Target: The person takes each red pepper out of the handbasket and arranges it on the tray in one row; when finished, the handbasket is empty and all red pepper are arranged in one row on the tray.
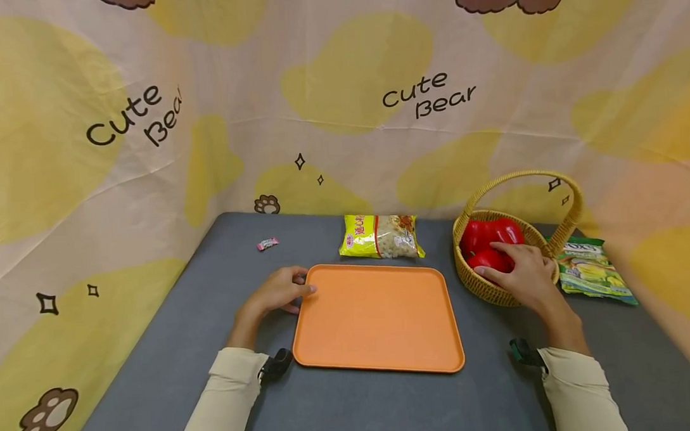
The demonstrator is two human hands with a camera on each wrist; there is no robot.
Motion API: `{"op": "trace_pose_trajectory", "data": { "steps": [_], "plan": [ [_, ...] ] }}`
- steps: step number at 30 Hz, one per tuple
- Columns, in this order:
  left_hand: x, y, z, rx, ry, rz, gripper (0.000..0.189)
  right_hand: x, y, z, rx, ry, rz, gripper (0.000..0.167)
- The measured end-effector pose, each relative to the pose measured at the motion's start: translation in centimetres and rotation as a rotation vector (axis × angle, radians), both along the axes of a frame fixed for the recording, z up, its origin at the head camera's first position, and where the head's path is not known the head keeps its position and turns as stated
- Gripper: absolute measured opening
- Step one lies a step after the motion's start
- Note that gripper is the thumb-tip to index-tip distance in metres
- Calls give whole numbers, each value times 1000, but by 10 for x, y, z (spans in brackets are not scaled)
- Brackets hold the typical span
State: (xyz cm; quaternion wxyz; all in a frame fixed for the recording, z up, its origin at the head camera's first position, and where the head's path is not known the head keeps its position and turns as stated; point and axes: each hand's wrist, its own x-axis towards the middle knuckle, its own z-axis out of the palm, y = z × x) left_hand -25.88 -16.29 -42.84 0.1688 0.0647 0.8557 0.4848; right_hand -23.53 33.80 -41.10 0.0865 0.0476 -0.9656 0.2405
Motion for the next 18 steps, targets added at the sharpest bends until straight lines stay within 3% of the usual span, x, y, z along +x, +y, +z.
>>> {"op": "trace_pose_trajectory", "data": {
  "steps": [7, 18],
  "plan": [
    [0, 0, 2, -21, 19, -8, 59, 1, 1, -2, -27, -5, 9, 76],
    [2, 1, 1, -33, 28, -11, 55, 2, 1, 0, -63, 78, 3, 74]
  ]
}}
